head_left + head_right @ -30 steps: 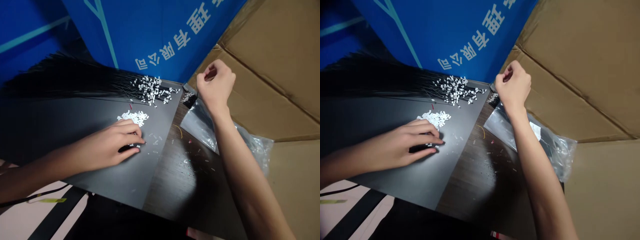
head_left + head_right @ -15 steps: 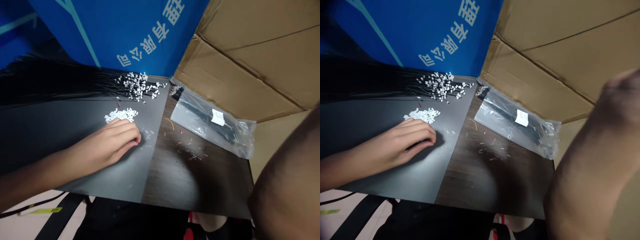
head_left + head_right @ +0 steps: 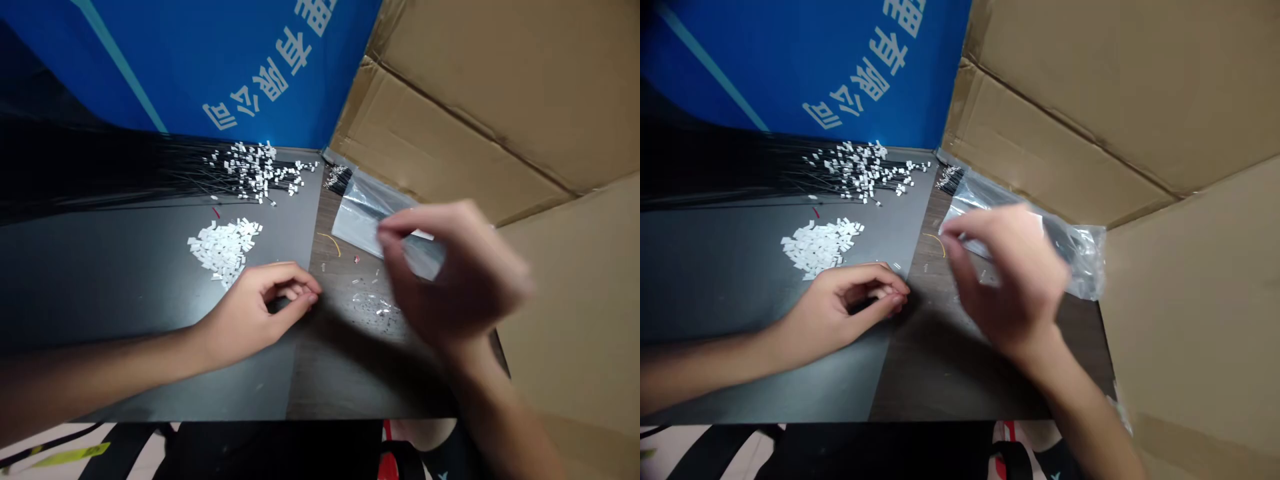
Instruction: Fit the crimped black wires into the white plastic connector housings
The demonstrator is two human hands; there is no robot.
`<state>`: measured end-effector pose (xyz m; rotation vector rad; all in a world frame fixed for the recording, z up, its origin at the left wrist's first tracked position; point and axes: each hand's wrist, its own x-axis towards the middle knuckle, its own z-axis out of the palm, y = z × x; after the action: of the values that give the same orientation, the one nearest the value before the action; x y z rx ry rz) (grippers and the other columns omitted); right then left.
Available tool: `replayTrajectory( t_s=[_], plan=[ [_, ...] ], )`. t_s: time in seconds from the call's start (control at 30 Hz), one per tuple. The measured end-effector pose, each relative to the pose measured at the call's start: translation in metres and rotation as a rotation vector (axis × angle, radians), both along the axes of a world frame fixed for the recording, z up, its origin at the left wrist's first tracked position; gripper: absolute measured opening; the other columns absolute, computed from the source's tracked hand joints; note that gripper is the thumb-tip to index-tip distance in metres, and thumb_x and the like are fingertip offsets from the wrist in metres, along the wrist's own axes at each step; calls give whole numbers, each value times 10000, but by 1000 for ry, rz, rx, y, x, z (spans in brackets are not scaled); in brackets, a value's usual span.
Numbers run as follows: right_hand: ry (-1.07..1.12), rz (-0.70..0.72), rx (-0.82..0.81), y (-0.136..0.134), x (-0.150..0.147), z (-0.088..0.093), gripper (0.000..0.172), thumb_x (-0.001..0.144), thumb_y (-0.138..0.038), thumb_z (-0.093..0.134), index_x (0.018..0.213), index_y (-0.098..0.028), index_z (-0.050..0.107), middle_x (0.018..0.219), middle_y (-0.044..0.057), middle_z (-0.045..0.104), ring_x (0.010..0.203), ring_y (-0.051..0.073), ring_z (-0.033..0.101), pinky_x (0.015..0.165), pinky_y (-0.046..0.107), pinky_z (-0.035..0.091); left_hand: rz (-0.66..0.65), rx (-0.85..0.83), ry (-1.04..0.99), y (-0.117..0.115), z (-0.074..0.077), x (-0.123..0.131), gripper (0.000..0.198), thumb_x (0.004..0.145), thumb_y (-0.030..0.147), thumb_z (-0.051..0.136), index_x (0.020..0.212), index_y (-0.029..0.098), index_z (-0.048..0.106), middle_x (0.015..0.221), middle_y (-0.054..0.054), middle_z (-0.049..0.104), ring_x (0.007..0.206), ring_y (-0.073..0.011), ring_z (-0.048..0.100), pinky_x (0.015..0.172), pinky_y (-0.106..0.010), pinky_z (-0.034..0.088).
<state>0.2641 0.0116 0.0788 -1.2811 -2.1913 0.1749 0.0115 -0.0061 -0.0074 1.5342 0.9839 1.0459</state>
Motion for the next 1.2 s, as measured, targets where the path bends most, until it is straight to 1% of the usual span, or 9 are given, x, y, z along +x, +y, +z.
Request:
replayTrajectory(
  t_s=[0.07,0.13,0.37,0.5,0.63,0.83,1.03,1.13,1.2],
  plan=[
    [160,139,125,-10,-15,-22,245,1179,-143,696,1141,-321,860,1055,81,919,932,318,886,867,549,715,31,-33,-41,0,-1,0,136,1015,298,828,1000,184,901,863,-68,889,744,-182,835,724,-249,704],
    [226,248,65,-20,-26,-41,284,1146,-54,722,1176,-300,861,1041,53,936,862,270,877,779,481,669,50,-55,-68,-2,-1,-2,126,989,294,859,985,182,916,877,-74,898,733,-174,835,722,-234,713],
    [435,192,-92,-36,-34,-66,269,1093,-51,797,1228,-279,849,996,21,947,805,232,902,739,408,681,37,-185,-171,-5,3,-11,75,881,166,953,943,208,950,893,-52,918,750,-159,869,747,-179,724],
    [417,173,-149,-35,-34,-66,231,1091,-92,825,1230,-275,844,1048,37,962,851,250,928,782,412,727,41,-200,-132,-3,3,-14,59,893,172,945,911,229,948,848,-38,893,726,-159,863,728,-172,711],
    [96,208,-211,-29,-19,-48,124,1125,-133,805,1205,-212,856,971,58,930,777,240,889,702,367,676,75,-138,-60,-2,7,-16,78,950,208,899,883,232,932,837,-42,856,706,-164,823,698,-195,697],
    [-341,250,-324,-27,47,-4,282,1123,-104,762,907,-283,791,805,5,845,590,193,755,532,344,473,67,-142,-22,-2,5,-19,104,990,252,893,893,230,922,805,-46,845,651,-170,787,636,-216,680],
    [-512,221,-416,-23,107,-12,303,956,-66,827,768,-296,770,564,-43,722,373,171,601,400,338,316,57,-160,-23,-1,1,-22,85,954,261,911,879,238,944,793,-55,869,645,-176,823,629,-205,687],
    [-466,185,-311,-16,83,-23,297,914,3,758,850,-279,827,710,13,817,503,223,735,461,330,440,53,-210,-33,-3,2,-22,70,941,277,950,882,239,960,787,-70,893,635,-200,845,629,-235,708],
    [-343,150,-315,-17,48,-30,299,973,-68,827,1185,-264,904,996,79,925,777,289,878,658,374,657,47,-240,-38,-4,3,-21,61,933,288,981,897,240,971,765,-69,898,617,-211,849,627,-252,719]
  ],
)
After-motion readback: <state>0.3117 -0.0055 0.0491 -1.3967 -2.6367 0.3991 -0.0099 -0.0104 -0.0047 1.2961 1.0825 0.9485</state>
